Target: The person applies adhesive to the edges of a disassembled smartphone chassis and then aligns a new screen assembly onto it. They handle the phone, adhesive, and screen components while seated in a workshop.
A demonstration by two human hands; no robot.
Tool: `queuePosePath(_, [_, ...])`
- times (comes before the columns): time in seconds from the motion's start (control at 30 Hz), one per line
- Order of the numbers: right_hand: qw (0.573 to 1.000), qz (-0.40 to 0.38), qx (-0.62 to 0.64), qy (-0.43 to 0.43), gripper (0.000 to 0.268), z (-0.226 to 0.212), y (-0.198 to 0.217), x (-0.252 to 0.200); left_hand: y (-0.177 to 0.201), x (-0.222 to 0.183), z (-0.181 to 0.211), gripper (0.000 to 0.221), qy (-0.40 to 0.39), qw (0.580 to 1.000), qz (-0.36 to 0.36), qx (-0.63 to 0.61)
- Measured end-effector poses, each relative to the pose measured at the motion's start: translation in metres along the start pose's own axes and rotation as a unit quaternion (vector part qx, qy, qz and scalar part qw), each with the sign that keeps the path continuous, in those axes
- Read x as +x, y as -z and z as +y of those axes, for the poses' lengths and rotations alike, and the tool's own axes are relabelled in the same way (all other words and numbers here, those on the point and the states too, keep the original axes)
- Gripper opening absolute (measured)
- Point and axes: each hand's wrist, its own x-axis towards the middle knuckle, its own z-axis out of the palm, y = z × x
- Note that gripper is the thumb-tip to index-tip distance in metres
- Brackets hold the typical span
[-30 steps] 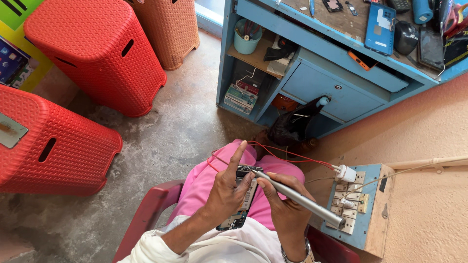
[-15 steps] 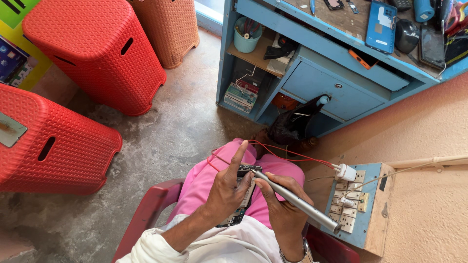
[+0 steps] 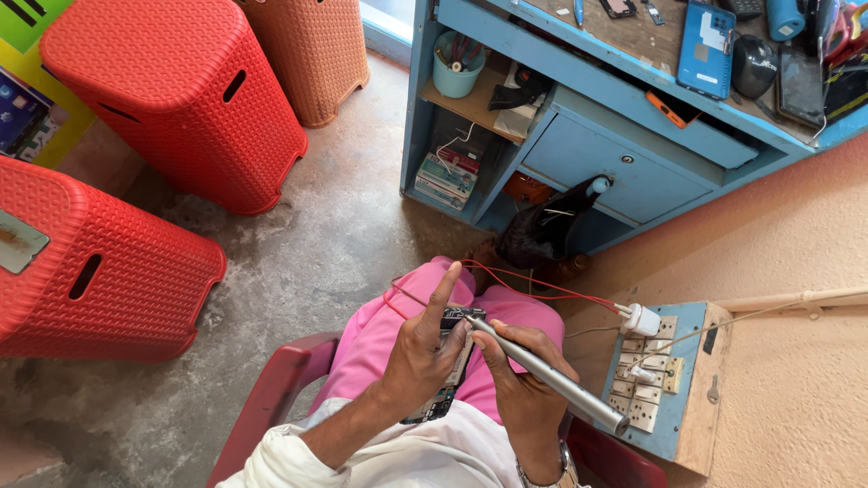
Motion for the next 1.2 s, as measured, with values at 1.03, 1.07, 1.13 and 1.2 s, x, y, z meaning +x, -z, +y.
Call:
queuePosePath(1.03, [0.865, -0.077, 0.298, -0.395, 0.016, 0.07, 0.015, 0.003, -0.011, 0.016, 0.0, 0.084, 0.119, 0.984, 0.0, -0.136])
queuePosePath(1.07, [0.857, -0.066, 0.323, -0.396, 0.014, 0.072, 0.012, 0.001, -0.012, 0.016, 0.0, 0.081, 0.116, 0.983, 0.001, -0.14])
queuePosePath(1.13, [0.837, -0.044, 0.371, -0.401, 0.012, 0.073, 0.007, -0.002, -0.014, 0.015, -0.002, 0.075, 0.116, 0.982, 0.001, -0.149])
queuePosePath(1.2, [0.841, -0.039, 0.353, -0.409, 0.015, 0.07, 0.007, -0.001, -0.016, 0.014, -0.007, 0.064, 0.099, 0.987, 0.007, -0.122])
